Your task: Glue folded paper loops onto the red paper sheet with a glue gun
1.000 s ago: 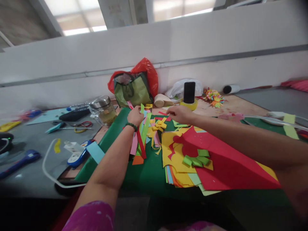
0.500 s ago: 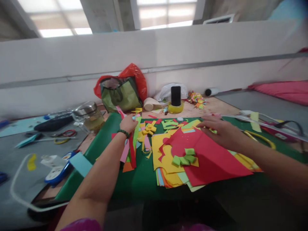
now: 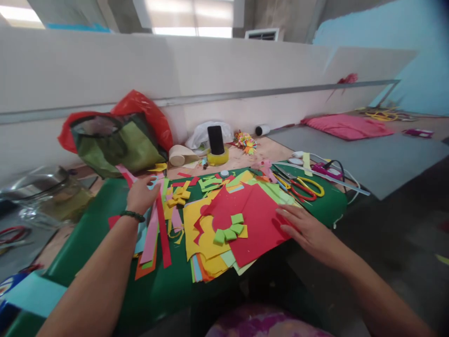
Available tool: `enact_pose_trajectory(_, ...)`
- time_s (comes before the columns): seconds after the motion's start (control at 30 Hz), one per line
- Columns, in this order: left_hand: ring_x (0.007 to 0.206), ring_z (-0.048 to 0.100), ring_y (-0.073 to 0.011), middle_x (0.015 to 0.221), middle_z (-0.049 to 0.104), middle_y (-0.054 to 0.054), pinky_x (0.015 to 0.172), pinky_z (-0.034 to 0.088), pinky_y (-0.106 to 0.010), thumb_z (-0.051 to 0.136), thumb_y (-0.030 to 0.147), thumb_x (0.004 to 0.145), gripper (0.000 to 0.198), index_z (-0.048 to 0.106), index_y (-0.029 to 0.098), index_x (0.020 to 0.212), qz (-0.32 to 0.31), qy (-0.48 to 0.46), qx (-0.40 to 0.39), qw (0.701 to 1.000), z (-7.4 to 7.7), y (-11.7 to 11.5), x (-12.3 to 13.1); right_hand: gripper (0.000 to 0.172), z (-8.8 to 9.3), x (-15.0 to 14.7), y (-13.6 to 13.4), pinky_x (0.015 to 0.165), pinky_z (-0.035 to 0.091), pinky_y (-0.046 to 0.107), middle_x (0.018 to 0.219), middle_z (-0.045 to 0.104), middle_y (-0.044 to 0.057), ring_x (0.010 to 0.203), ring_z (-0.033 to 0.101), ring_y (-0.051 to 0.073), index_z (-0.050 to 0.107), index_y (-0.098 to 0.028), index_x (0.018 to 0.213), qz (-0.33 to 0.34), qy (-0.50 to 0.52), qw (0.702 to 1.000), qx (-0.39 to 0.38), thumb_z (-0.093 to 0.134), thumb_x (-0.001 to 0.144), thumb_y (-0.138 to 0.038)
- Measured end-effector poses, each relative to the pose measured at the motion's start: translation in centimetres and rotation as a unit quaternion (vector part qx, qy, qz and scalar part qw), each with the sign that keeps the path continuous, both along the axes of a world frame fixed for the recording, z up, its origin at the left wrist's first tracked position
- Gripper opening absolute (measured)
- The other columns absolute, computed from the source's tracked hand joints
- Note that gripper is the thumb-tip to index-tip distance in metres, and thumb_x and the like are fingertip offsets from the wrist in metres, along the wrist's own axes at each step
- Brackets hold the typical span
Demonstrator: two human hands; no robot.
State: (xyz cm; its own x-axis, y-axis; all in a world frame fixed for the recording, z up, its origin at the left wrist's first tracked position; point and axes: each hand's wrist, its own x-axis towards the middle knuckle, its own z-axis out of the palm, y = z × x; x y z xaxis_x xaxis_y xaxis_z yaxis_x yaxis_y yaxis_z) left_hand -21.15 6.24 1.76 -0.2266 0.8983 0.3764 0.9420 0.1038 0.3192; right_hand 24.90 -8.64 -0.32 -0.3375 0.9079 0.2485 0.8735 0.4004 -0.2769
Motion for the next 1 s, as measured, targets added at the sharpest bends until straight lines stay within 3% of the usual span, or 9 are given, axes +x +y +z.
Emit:
enact_pose_trajectory(0.13, 0.09, 0.065, -0.0286, 0.099, 0.07, -0.011, 0.09, 0.05, -0.042, 0.054, 0.036, 0.08, 0.034, 0.068, 0.02, 0.105, -0.031, 0.03, 0.038, 0.998, 0.1, -0.2, 1.2, 0.063, -0.6, -0.8, 0.0, 0.109, 0.039, 0.053, 0.144, 0.052, 0.013, 0.133, 0.047, 0.032, 0.056, -0.022, 0.136, 0.043, -0.067, 0.995, -0.067, 0.044, 0.09, -0.063)
enact_pose_trajectory(0.27, 0.088, 0.063, -0.0256, 0.097, 0.068, -0.008, 0.092, 0.048, -0.039, 0.054, 0.036, 0.079, 0.034, 0.068, 0.02, 0.105, -0.052, 0.02, 0.041, 0.998, 0.8, -0.9, 2.5, 0.077, -1.6, -0.2, -0.1, 0.108, 0.038, 0.056, 0.144, 0.051, 0.015, 0.131, 0.048, 0.035, 0.054, -0.02, 0.138, 0.053, -0.102, 0.992, -0.052, 0.058, 0.079, -0.069)
enact_pose_trajectory(0.57, 0.069, 0.058, -0.0164, 0.084, 0.066, -0.004, 0.073, 0.049, -0.03, 0.056, 0.036, 0.079, 0.031, 0.07, 0.019, 0.101, -0.098, -0.057, 0.055, 0.992, 2.1, -2.6, 5.5, 0.065, -2.3, 0.2, 0.1, 0.098, 0.046, 0.054, 0.133, 0.061, 0.016, 0.118, 0.057, 0.035, 0.062, -0.02, 0.129, 0.05, -0.108, 0.993, 0.013, 0.057, 0.082, -0.064)
enact_pose_trajectory(0.8, 0.053, 0.054, -0.011, 0.057, 0.057, 0.002, 0.052, 0.042, -0.02, 0.058, 0.031, 0.078, 0.026, 0.067, 0.012, 0.094, -0.042, -0.286, 0.108, 0.951, 3.5, -2.0, 2.3, 0.064, -2.5, 0.8, 0.6, 0.096, 0.049, 0.052, 0.129, 0.064, 0.014, 0.115, 0.059, 0.033, 0.065, -0.023, 0.125, 0.057, -0.072, 0.996, 0.004, 0.045, 0.086, -0.069)
enact_pose_trajectory(0.9, 0.046, 0.047, -0.0076, 0.057, 0.057, 0.003, 0.048, 0.039, -0.018, 0.056, 0.028, 0.079, 0.021, 0.065, 0.013, 0.091, -0.005, -0.334, 0.131, 0.934, 4.0, -1.8, 0.3, 0.063, -3.0, 1.4, 1.1, 0.094, 0.051, 0.052, 0.126, 0.066, 0.013, 0.112, 0.061, 0.033, 0.067, -0.022, 0.122, 0.065, -0.063, 0.996, 0.006, 0.039, 0.088, -0.068)
enact_pose_trajectory(1.0, 0.045, 0.046, -0.0057, 0.067, 0.061, 0.001, 0.044, 0.036, -0.017, 0.045, 0.03, 0.088, 0.025, 0.06, 0.015, 0.101, 0.062, -0.369, 0.128, 0.918, 4.7, -2.1, -1.9, 0.058, -4.1, 2.1, 1.6, 0.088, 0.055, 0.052, 0.121, 0.069, 0.012, 0.106, 0.065, 0.033, 0.068, -0.023, 0.119, 0.065, -0.051, 0.996, 0.025, 0.036, 0.091, -0.062)
